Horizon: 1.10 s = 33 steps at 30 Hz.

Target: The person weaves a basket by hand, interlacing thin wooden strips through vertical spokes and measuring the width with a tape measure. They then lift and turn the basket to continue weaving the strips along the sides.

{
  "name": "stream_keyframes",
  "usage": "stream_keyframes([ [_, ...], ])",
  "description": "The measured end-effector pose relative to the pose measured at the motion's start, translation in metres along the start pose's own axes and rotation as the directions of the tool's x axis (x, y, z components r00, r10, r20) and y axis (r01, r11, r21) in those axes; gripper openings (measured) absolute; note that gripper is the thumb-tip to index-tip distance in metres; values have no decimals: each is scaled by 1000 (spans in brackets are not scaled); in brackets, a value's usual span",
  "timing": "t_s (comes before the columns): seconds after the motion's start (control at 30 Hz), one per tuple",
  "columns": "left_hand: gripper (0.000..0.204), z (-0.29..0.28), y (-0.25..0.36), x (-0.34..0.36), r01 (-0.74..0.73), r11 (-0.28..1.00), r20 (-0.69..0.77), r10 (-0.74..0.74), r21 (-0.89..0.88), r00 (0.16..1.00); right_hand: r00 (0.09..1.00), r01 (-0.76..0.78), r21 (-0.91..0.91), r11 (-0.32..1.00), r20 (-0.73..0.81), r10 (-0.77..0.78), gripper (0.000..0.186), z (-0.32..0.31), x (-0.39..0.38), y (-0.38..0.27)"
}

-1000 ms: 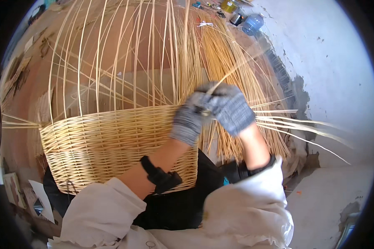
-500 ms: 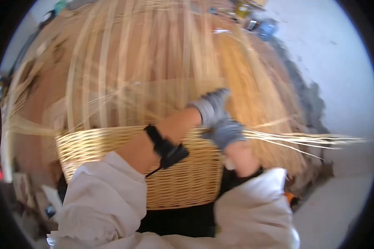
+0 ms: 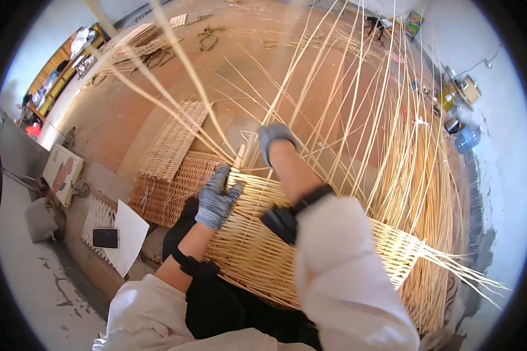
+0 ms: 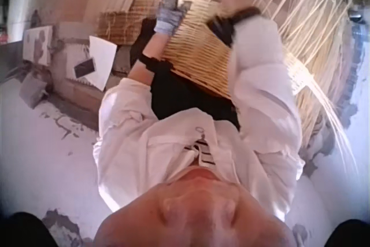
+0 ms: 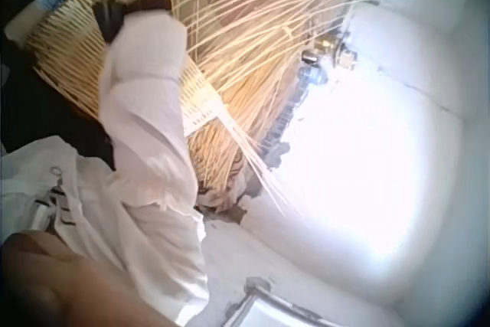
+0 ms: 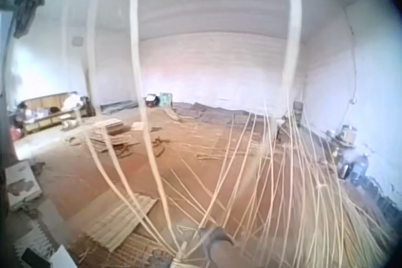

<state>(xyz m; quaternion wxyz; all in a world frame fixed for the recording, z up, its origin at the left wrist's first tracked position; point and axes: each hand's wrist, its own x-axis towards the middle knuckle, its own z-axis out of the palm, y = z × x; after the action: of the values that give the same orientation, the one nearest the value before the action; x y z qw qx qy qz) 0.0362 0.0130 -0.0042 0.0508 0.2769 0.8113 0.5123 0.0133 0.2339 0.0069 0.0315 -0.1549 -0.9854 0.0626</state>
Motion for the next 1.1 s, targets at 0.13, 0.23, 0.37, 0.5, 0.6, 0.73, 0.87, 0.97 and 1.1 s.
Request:
stream_keyframes([
  [0.13, 47, 7, 10, 5, 79, 996, 193, -84, 31, 978, 827, -523, 465, 714, 72, 558, 24, 63, 51, 49],
  [0.23, 45, 7, -1, 4, 87, 996, 122, -82, -36, 989, 551, -603, 789, -121, 521, 651, 27, 41, 54, 27],
  [0.37, 43, 0, 0, 6, 83, 991, 160, -99, 101, 982, 859, 58, 990, -126, 14, 513, 30, -69, -37, -44],
  [0.5, 35, 1, 25, 16, 89, 986, 244, -121, 138, 962, 902, 30, 972, -231, 73, 426, 31, -52, -138, -3],
  [0.6, 30, 5, 38, 3, 80, 899, 4, -87, -430, 996, 829, 212, 845, -491, 110, 548, 29, -42, -147, -6],
  [0.73, 25, 31, 99, 27, -282, 949, -99, 297, 139, 950, 809, 226, 833, -505, 128, 574, 25, -45, -159, -14],
  [0.87, 24, 29, 141, -1, -319, 859, 187, 265, 401, 946, 883, 195, 783, -591, 123, 454, 22, -38, -168, 26],
  [0.97, 38, 39, 80, 3, -447, 865, 431, 323, 226, 843, 848, 131, 720, -681, 274, 454, 22, -33, -164, 26],
  [1.1, 66, 40, 72, 18, -635, 674, 691, 251, 378, 678, 898, -229, 972, -59, 235, 371, 34, -48, -137, 47],
])
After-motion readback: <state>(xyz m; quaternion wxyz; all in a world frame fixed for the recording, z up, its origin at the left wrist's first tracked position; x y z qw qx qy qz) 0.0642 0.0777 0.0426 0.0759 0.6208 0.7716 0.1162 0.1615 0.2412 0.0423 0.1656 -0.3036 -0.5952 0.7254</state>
